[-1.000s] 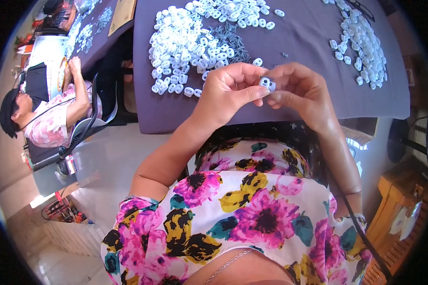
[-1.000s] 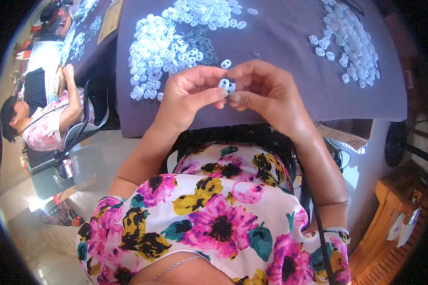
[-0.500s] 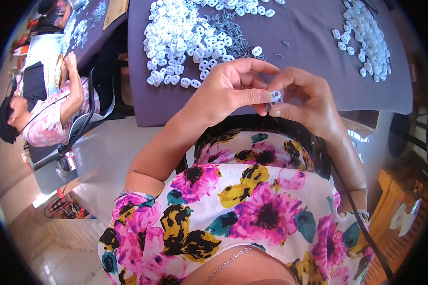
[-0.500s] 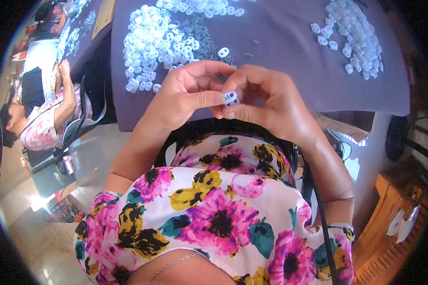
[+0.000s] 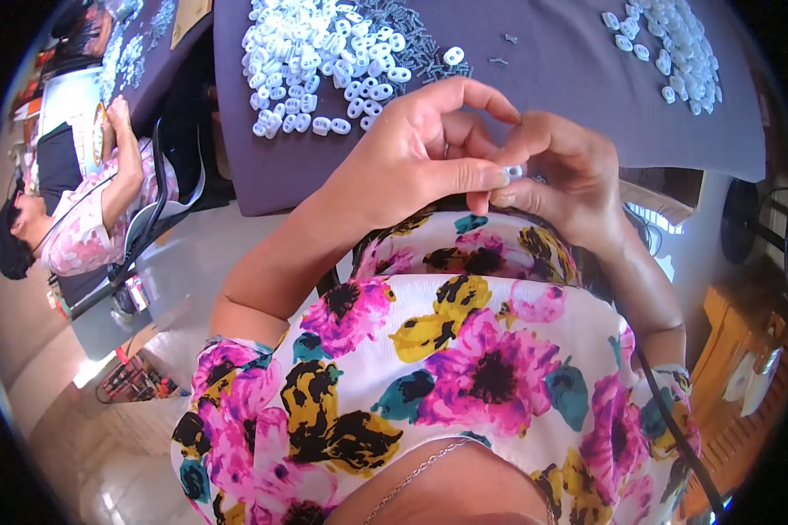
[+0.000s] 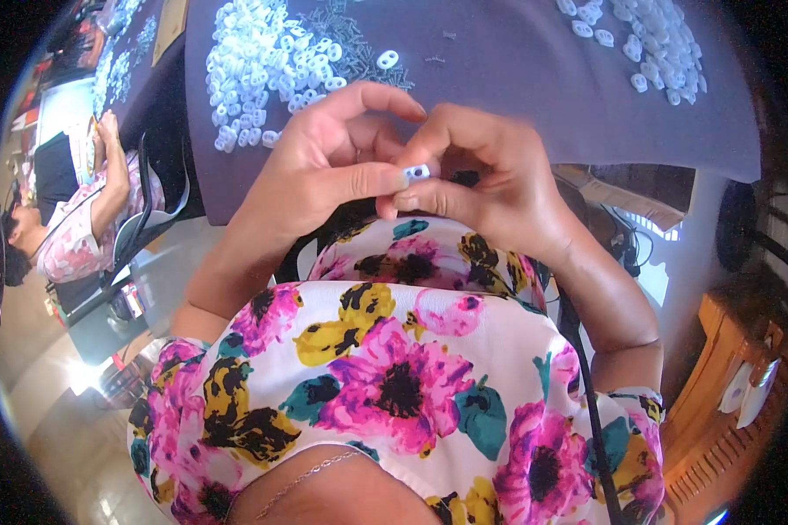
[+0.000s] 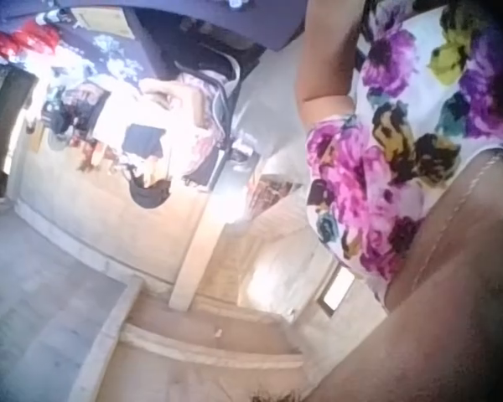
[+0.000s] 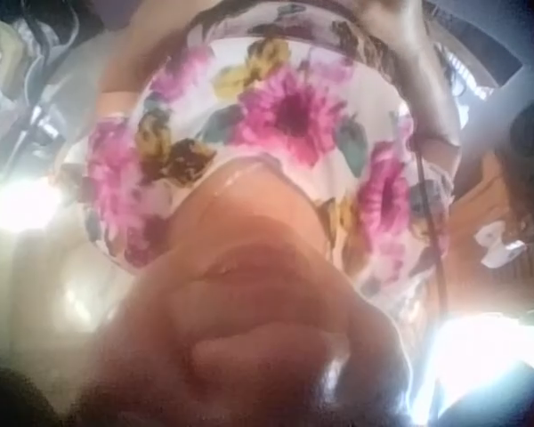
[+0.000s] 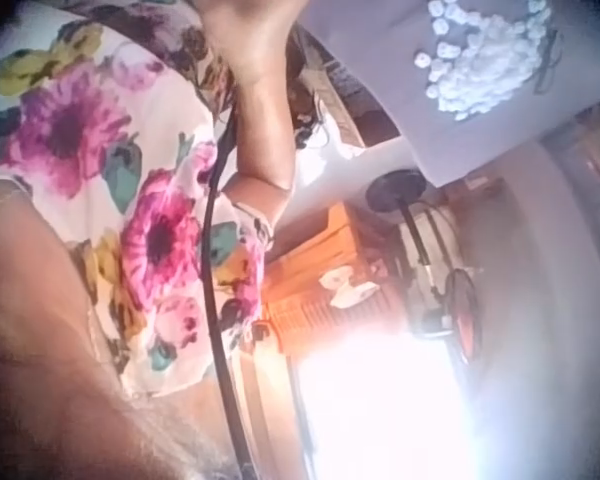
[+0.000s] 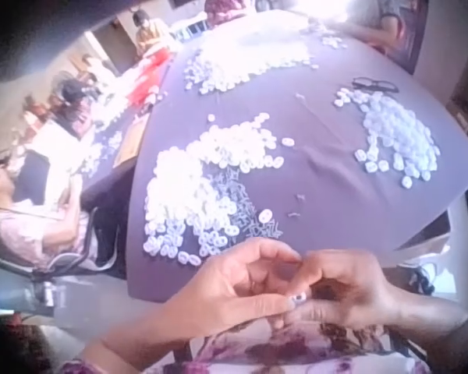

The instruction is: The person assembles plastic cord locks by hand, inserting small components into the toggle pieces and pressing the parts together.

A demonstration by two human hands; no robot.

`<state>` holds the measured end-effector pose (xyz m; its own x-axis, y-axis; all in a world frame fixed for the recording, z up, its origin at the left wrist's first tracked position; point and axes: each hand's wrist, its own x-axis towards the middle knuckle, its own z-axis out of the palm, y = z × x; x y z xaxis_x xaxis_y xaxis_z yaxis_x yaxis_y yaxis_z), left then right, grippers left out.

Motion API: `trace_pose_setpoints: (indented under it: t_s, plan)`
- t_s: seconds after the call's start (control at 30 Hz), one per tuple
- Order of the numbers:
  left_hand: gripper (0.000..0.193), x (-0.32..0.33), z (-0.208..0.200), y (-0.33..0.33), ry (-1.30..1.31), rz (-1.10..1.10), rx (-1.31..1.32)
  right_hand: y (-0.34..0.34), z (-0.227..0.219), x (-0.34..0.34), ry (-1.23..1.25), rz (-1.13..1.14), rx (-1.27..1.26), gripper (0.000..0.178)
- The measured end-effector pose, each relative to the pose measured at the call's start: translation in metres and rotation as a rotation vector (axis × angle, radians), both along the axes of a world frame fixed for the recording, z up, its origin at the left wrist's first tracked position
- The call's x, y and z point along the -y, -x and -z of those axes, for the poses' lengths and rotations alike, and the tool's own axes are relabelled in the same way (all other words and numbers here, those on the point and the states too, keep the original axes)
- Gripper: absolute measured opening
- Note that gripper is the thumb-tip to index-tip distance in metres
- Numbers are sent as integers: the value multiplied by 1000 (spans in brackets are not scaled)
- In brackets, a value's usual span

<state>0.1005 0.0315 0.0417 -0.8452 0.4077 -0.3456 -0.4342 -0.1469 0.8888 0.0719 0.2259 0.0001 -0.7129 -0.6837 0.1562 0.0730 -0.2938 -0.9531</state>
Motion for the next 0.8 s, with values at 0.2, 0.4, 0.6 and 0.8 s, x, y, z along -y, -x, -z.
trace_pose_setpoints:
  t_s: [0.2,0.4,0.6,0.8]
  plan:
    - [41,4,2,-2,-78,-33,-48,3,-5,-1,0,-17,-153,20]
    - [59,7,-5,-7,-50,-73,-65,0,-10,3,-2,18,-177,29]
    - [57,7,-1,-9,-74,-78,-72,-2,-8,4,-76,79,-280,22]
    - [48,6,8,-9,-61,-49,-63,-4,-4,6,-90,119,-324,20]
